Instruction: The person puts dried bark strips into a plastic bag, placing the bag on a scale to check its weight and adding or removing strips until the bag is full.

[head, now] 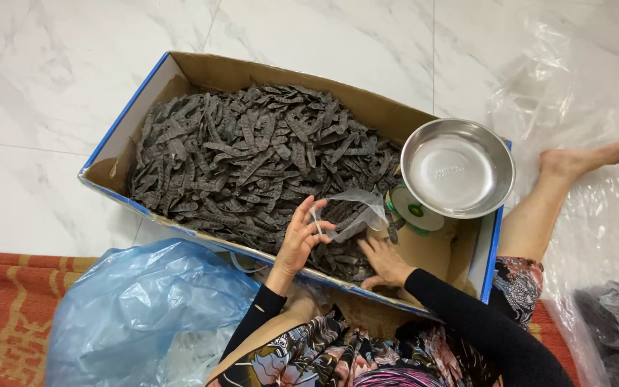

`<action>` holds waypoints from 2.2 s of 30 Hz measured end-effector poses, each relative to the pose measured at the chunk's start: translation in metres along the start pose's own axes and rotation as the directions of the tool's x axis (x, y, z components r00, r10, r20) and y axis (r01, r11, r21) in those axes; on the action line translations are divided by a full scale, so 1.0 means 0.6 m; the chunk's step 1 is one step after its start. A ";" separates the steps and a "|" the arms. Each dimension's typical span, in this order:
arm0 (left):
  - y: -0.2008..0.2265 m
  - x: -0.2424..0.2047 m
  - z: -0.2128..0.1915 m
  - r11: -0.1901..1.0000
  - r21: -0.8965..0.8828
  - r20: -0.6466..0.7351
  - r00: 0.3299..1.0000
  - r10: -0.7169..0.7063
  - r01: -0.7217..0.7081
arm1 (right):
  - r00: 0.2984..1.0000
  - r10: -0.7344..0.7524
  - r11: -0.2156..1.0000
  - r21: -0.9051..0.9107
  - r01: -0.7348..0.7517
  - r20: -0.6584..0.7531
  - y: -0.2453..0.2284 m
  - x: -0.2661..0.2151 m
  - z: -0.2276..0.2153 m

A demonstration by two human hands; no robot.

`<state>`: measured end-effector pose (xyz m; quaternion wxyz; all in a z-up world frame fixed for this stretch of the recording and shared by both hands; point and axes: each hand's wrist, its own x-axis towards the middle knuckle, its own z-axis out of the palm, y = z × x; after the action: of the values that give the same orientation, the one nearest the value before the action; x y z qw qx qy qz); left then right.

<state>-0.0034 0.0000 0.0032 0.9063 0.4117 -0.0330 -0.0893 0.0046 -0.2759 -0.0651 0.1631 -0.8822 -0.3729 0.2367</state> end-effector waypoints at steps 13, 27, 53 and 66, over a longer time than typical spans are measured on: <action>0.002 0.002 0.005 1.000 0.014 0.002 1.000 -0.008 0.008 | 0.978 -0.069 0.991 -0.102 0.091 0.197 0.033 -0.041 0.023; -0.002 -0.001 -0.002 1.000 0.009 0.006 1.000 0.008 -0.008 | 0.992 -0.106 0.993 0.067 0.101 0.064 0.050 -0.029 0.070; -0.004 -0.005 0.000 0.981 0.186 0.173 0.981 -0.086 0.053 | 0.875 0.333 -0.104 0.936 -0.336 0.351 0.070 0.182 -0.098; 0.000 -0.003 0.002 1.000 0.015 0.004 1.000 0.021 -0.021 | 0.915 0.264 0.919 0.368 -0.142 -0.306 0.037 0.142 -0.065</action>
<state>-0.0050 -0.0004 0.0040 0.9041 0.4177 -0.0397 -0.0804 0.0906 -0.2327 -0.0680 0.3497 -0.9032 -0.1964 0.1525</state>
